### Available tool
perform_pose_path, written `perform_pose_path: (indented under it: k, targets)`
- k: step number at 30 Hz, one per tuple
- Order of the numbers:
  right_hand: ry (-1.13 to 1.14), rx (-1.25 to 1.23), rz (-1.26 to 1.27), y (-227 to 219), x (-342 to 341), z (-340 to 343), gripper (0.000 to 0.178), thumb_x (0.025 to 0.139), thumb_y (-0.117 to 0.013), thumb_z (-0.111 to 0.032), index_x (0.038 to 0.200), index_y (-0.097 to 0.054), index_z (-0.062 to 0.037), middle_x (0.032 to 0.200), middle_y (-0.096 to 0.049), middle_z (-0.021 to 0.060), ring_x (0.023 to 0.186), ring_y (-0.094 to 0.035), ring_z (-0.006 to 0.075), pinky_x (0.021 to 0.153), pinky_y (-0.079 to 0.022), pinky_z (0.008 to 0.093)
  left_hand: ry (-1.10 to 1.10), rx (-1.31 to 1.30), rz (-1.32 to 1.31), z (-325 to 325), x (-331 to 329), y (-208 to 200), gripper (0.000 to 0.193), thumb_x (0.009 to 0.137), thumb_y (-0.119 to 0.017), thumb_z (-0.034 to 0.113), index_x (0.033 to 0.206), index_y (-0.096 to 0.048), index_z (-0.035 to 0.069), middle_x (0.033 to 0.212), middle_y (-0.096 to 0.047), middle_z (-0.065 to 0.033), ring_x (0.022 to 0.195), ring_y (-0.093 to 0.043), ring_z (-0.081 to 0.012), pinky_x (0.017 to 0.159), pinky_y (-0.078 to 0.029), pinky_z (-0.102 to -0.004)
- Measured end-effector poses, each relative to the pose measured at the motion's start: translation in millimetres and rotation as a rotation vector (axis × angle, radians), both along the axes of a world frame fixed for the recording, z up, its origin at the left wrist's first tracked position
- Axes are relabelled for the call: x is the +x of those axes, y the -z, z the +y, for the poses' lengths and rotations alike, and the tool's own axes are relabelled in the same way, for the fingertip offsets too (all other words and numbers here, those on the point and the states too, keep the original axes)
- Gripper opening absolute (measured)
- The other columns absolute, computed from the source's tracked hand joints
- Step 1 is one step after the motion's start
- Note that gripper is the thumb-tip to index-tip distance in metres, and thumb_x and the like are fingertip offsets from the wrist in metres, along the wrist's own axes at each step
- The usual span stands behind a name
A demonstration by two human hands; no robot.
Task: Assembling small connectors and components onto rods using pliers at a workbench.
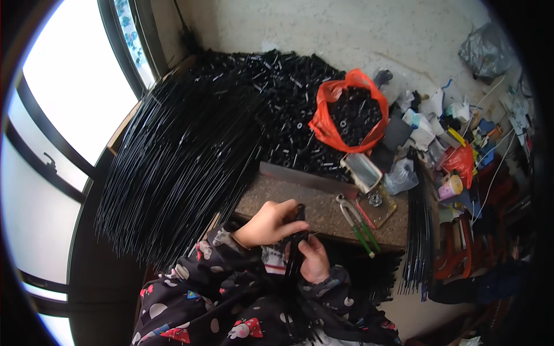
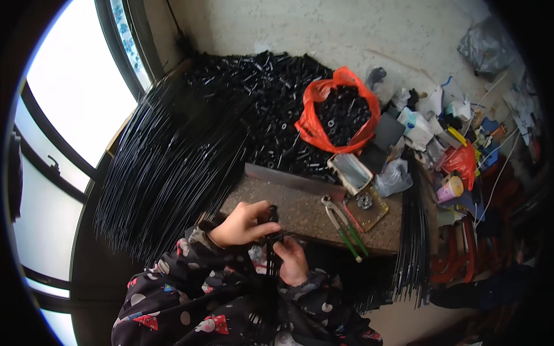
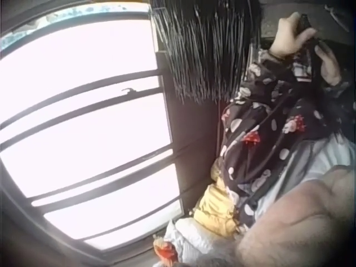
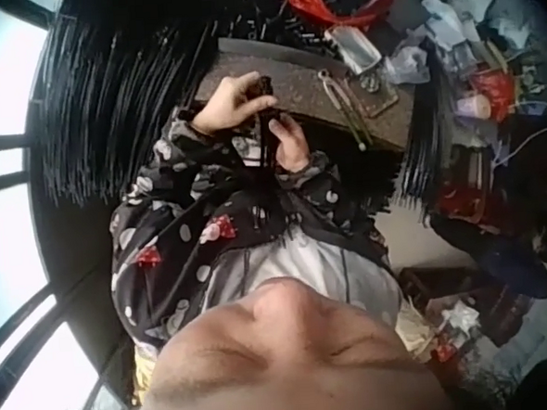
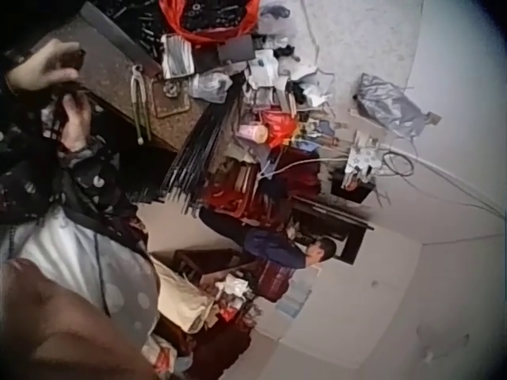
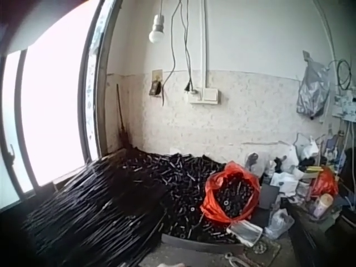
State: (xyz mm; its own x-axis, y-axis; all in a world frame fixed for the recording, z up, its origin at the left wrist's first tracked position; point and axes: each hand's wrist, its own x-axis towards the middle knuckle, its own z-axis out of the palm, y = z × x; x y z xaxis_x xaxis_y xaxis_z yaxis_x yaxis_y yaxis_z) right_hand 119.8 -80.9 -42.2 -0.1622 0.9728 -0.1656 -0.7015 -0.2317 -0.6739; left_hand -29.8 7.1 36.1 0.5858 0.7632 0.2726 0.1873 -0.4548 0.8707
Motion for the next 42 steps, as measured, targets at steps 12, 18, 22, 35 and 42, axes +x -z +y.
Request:
perform_pose_path:
  k: [12, 18, 22, 35, 42]
  targets:
    - [-0.286, 0.109, 0.142, -1.0, 7.0, -3.4, 0.029, 0.083, -0.062, -0.02, 0.104, -0.053, -0.0012, 0.089, -0.06, 0.0073, 0.082, -0.059, 0.0168, 0.075, -0.048, 0.0305, 0.085, -0.206, -0.224, -19.6, -8.1, 3.0, 0.018, 0.082, -0.064, 0.012, 0.083, -0.05, 0.001, 0.066, -0.053, 0.0016, 0.064, -0.048, -0.0024, 0.054, -0.041, -0.0183]
    - [-0.123, 0.086, -0.015, -4.1, -2.4, -5.3, 0.028, 0.083, -0.063, -0.022, 0.099, -0.053, -0.0017, 0.089, -0.06, 0.0065, 0.081, -0.058, 0.0151, 0.075, -0.048, 0.0293, -0.072, -0.19, -0.1, -25.2, -9.2, -5.8, 0.023, 0.08, -0.067, 0.015, 0.084, -0.05, 0.001, 0.068, -0.053, 0.002, 0.062, -0.047, -0.0022, 0.052, -0.038, -0.0169]
    - [-0.091, 0.144, -0.053, 4.0, 0.1, -8.2, 0.03, 0.082, -0.063, -0.022, 0.102, -0.053, -0.0017, 0.092, -0.06, 0.0053, 0.083, -0.058, 0.0146, 0.076, -0.047, 0.0286, -0.103, -0.338, -0.166, -26.5, -7.2, -4.4, 0.028, 0.076, -0.07, 0.014, 0.09, -0.052, -0.001, 0.077, -0.054, -0.0004, 0.066, -0.048, -0.0033, 0.057, -0.039, -0.0174]
    - [0.006, 0.162, -0.047, -0.9, 1.1, -8.0, 0.038, 0.083, -0.06, -0.027, 0.111, -0.046, -0.005, 0.084, -0.055, 0.0067, 0.073, -0.054, 0.0177, 0.063, -0.043, 0.0307, 0.206, 0.025, -0.236, -23.9, -10.9, 24.8, 0.04, 0.072, -0.069, 0.007, 0.109, -0.055, -0.003, 0.1, -0.057, -0.0166, 0.096, -0.054, -0.0314, 0.088, -0.04, -0.0388]
    - [0.058, 0.217, -0.114, -3.0, -4.5, -8.6, 0.034, 0.083, -0.061, -0.027, 0.105, -0.049, -0.0052, 0.08, -0.055, 0.0065, 0.07, -0.053, 0.0173, 0.062, -0.044, 0.0304, 0.187, -0.014, -0.276, -20.8, -13.9, 25.5, 0.033, 0.074, -0.066, 0.003, 0.106, -0.058, -0.002, 0.093, -0.061, -0.0135, 0.092, -0.055, -0.0279, 0.099, -0.033, -0.044]
